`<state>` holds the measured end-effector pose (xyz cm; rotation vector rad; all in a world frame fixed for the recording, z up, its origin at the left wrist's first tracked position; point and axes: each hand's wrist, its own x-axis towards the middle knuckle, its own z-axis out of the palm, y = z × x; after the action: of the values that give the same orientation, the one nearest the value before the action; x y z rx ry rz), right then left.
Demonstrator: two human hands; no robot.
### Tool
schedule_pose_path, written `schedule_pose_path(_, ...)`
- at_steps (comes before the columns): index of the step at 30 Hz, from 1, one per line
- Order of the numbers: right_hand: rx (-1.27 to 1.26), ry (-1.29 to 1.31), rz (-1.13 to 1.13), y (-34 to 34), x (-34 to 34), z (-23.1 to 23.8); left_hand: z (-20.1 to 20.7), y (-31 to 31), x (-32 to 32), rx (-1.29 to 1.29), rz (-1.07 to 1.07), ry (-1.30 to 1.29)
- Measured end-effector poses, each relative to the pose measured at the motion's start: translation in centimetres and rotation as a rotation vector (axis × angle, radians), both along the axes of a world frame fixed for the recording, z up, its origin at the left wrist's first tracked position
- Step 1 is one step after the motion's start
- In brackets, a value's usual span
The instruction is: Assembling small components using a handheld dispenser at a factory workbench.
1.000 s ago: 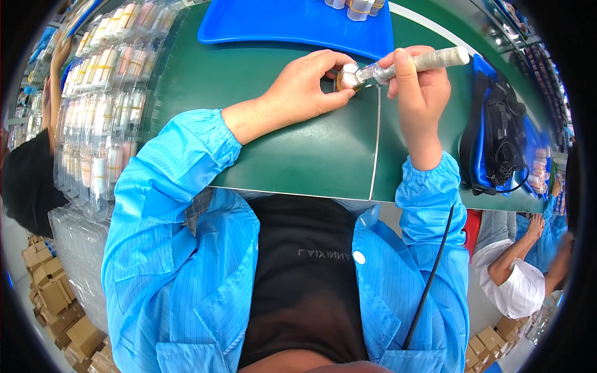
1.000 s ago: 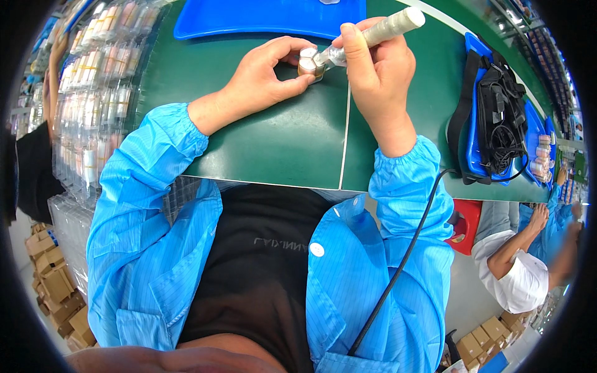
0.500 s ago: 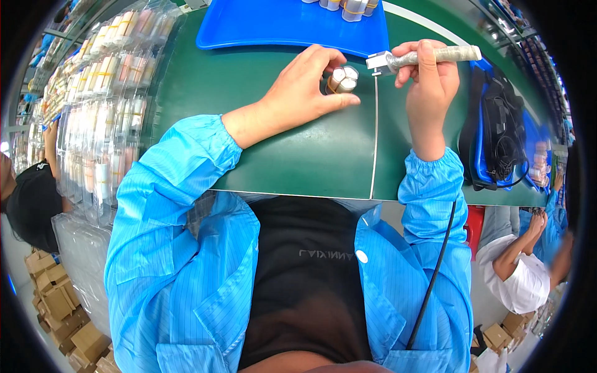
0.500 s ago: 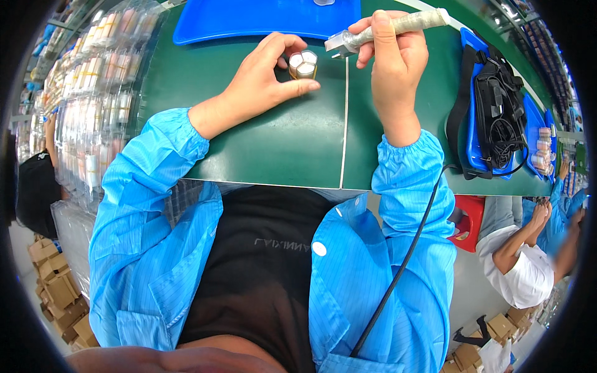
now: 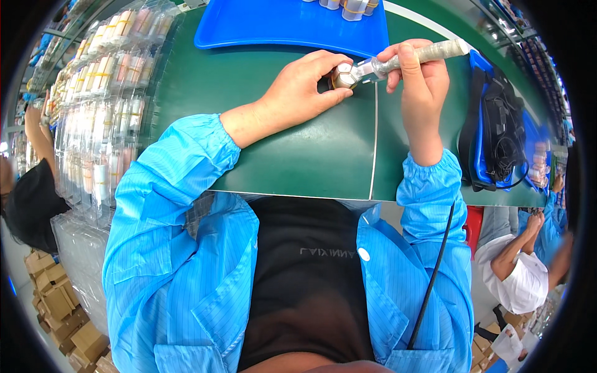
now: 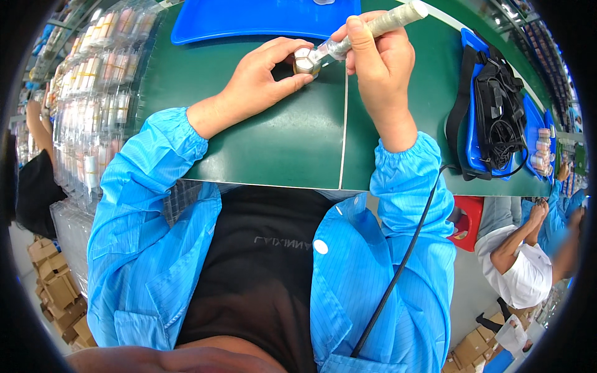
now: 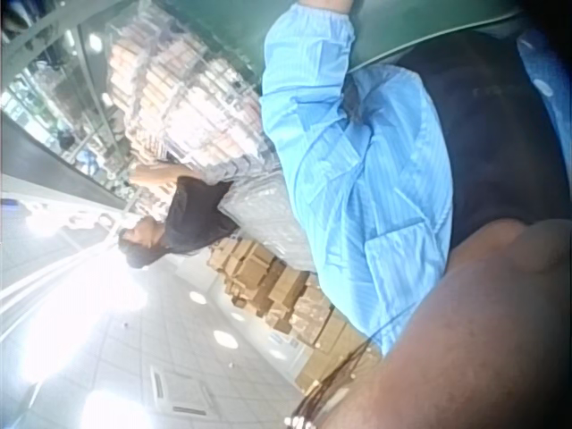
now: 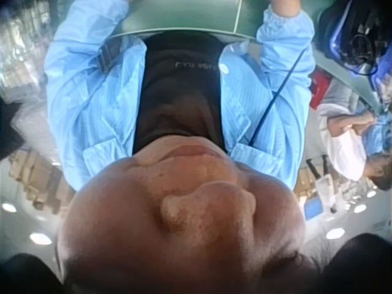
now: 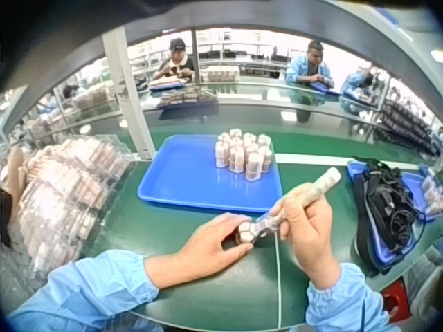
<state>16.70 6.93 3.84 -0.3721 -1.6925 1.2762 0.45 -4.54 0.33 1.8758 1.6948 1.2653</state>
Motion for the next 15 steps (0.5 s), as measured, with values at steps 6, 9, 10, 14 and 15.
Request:
schedule_pose_path(6, 0.023, -0.069, -0.038, -0.1, -0.03, 0.13, -0.08, 0.07, 0.03, 0.003, -0.016, -0.024)
schedule_pose_path(9, 0.044, -0.104, -0.042, -0.22, 0.02, 0.08, -0.27, 0.06, -0.03, 0.03, -0.001, 0.011)
schedule_pose_path(10, 0.075, -0.121, -0.051, -0.26, 0.02, 0.07, -0.33, 0.05, -0.01, 0.019, -0.007, -0.012)
schedule_pose_path(14, 0.015, -0.018, -0.051, -0.3, -0.11, -0.1, -0.52, 0.17, -0.01, 0.03, -0.017, -0.035)
schedule_pose_path(15, 0.026, -0.022, -0.048, -0.25, -0.1, 0.01, -0.49, 0.18, -0.01, 0.028, -0.016, -0.036)
